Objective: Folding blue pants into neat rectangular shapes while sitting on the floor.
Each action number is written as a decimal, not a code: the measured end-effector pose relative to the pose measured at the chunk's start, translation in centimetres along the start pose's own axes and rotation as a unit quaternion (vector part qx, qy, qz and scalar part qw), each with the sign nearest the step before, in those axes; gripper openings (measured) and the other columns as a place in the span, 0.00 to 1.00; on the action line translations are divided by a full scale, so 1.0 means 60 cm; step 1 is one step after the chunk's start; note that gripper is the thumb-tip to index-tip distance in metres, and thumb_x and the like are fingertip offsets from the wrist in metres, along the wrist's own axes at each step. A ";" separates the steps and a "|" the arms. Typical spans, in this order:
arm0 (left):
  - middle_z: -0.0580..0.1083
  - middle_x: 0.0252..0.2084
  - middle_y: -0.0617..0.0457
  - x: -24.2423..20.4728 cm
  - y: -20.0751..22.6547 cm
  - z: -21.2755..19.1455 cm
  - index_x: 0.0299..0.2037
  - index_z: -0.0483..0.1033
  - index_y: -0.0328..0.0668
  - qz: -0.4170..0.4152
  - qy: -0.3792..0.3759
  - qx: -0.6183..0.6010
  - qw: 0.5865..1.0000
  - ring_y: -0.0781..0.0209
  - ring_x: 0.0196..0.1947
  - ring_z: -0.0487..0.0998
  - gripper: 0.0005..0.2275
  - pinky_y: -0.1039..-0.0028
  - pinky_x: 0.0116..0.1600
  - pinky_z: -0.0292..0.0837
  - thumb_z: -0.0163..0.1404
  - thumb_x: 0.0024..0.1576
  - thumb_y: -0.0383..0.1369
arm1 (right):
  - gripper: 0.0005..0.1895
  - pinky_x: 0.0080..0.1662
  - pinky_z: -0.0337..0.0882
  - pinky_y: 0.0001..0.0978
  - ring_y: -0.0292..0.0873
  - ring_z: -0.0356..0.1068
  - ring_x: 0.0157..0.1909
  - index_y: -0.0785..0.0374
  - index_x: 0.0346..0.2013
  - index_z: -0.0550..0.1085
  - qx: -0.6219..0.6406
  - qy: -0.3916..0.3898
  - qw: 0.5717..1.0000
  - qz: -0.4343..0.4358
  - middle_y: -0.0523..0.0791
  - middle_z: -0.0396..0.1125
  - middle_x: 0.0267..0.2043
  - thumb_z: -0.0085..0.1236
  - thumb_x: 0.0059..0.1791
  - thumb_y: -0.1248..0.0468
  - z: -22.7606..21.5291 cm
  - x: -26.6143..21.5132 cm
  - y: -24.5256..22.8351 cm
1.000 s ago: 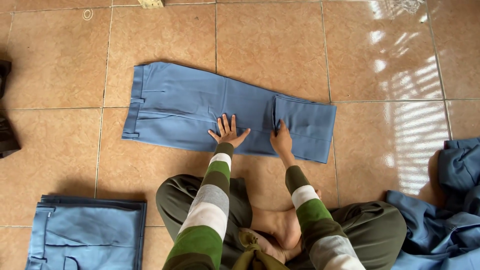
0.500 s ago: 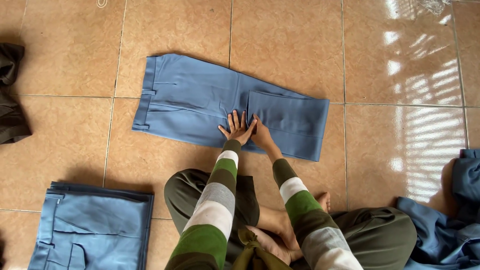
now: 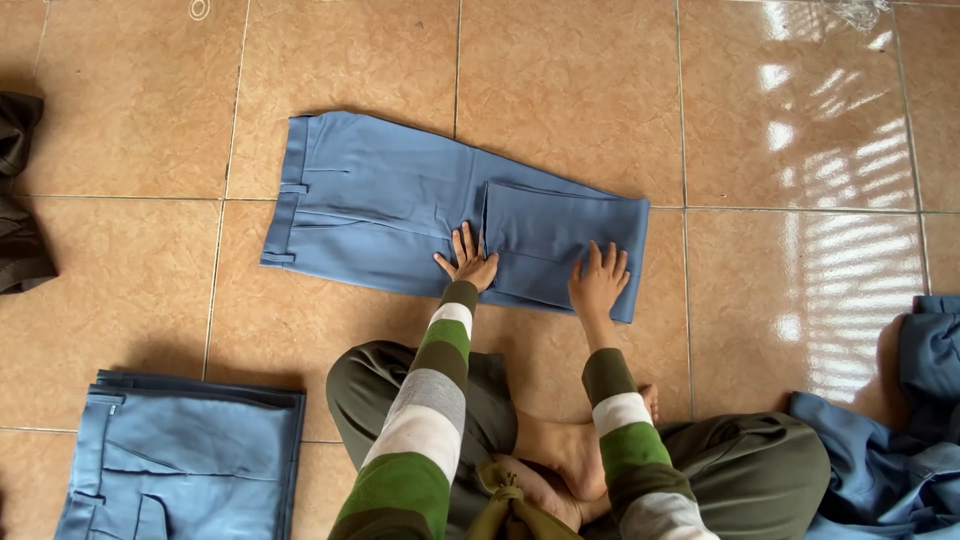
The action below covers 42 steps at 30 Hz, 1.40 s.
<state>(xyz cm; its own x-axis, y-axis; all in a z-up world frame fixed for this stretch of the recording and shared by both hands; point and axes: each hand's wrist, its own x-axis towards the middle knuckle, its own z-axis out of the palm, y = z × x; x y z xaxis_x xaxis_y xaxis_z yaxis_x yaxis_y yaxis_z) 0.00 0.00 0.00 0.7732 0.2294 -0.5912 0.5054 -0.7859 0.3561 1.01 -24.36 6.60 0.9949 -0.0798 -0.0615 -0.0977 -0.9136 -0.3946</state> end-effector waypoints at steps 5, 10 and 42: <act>0.12 0.75 0.59 -0.002 0.003 -0.001 0.77 0.34 0.50 -0.004 -0.001 0.010 1.000 0.51 0.74 0.09 0.32 0.23 0.67 0.08 0.23 0.65 0.52 | 0.32 0.71 0.25 0.67 0.57 0.28 0.81 0.46 0.77 0.48 -0.055 -0.084 0.995 0.005 0.51 0.34 0.81 0.29 0.59 0.42 -0.001 -0.007 0.036; 0.10 0.74 0.60 -0.018 0.013 -0.006 0.77 0.30 0.52 -0.013 -0.006 0.026 1.000 0.52 0.74 0.08 0.31 0.24 0.68 0.09 0.23 0.65 0.51 | 0.37 0.71 0.18 0.67 0.56 0.18 0.81 0.46 0.79 0.39 -0.071 -0.132 0.989 0.005 0.50 0.25 0.82 0.23 0.58 0.38 -0.002 -0.008 0.039; 0.30 0.79 0.40 -0.077 0.087 0.039 0.78 0.34 0.54 0.000 0.190 0.030 0.981 0.43 0.78 0.22 0.36 0.29 0.69 0.21 0.41 0.61 0.37 | 0.37 0.70 0.38 0.70 0.65 0.34 0.79 0.59 0.72 0.58 0.009 0.001 1.000 -0.020 0.63 0.42 0.77 0.56 0.51 0.50 -0.129 0.003 0.083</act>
<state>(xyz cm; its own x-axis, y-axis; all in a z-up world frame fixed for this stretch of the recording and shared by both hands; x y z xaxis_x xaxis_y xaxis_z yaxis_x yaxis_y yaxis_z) -1.80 -6.50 2.89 0.8656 0.4180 -0.2755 0.4911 -0.8159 0.3052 0.88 -32.03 11.72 0.9980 -0.0447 -0.0446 -0.0592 -0.9091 -0.4123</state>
